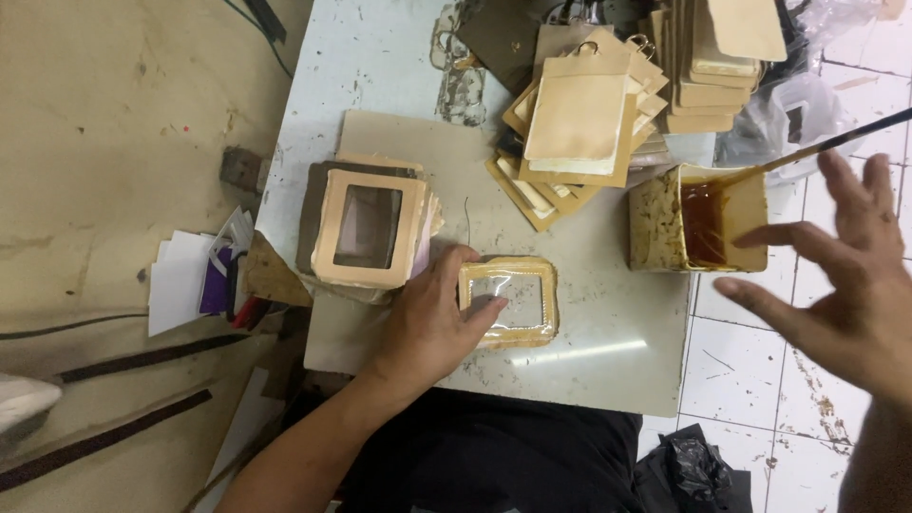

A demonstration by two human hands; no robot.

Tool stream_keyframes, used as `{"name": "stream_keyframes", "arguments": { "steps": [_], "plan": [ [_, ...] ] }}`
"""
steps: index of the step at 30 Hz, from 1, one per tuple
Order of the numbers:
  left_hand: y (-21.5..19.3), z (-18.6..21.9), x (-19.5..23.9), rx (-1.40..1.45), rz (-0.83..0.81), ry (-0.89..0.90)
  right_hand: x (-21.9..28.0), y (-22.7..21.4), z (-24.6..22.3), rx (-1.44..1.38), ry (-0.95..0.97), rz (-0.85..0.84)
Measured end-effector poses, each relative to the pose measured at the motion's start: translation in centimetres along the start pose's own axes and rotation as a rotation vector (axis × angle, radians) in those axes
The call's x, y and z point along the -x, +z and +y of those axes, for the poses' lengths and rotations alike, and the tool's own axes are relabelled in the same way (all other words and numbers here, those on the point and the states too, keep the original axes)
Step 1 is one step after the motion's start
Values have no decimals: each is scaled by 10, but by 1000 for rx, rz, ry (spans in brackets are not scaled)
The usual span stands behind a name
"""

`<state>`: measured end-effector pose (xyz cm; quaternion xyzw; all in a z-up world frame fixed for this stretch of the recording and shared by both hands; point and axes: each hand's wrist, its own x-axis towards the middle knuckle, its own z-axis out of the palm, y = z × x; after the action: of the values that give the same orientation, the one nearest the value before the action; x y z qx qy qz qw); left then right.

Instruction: The person applies a dark adhesive to the edges of small rectangular frames using a brush, then presses them onto a surface. They handle multiple frames and a small pouch-like item, stacking and arranging them on a cluttered workbench.

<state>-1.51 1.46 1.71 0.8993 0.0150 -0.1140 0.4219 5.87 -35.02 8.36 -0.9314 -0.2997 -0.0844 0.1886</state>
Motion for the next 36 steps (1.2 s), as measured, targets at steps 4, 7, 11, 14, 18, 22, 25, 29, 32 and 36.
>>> {"name": "stream_keyframes", "arguments": {
  "steps": [4, 7, 11, 14, 18, 22, 25, 29, 32, 36],
  "plan": [
    [1, 0, 0, -13, 3, -11, 15, -10, -26, -67, 37, -55],
    [6, -4, 0, -38, 15, 23, 20, -12, -84, -255, 42, -83],
    [8, -6, 1, -19, 51, 105, -1, 49, -103, -314, 42, -98],
    [-9, 10, 0, 8, 29, 120, -7, 98, -91, -258, 30, -112],
    [-16, 17, 0, 45, 12, 95, -3, 120, -91, -98, 100, -95],
    [-12, 12, -1, 45, 13, 123, -4, 124, -88, -77, 93, -94],
    [-10, 12, -1, 33, 5, 108, 1, 124, -88, -82, 59, -83],
    [-8, 11, -1, 19, 17, 117, 6, 114, -99, -102, 50, -35],
    [-8, 11, -2, 23, 15, 113, 13, 115, -101, -101, 37, -8],
    [-7, 9, -2, 18, 23, 146, 27, 116, -106, -79, -22, 15]
  ]
}}
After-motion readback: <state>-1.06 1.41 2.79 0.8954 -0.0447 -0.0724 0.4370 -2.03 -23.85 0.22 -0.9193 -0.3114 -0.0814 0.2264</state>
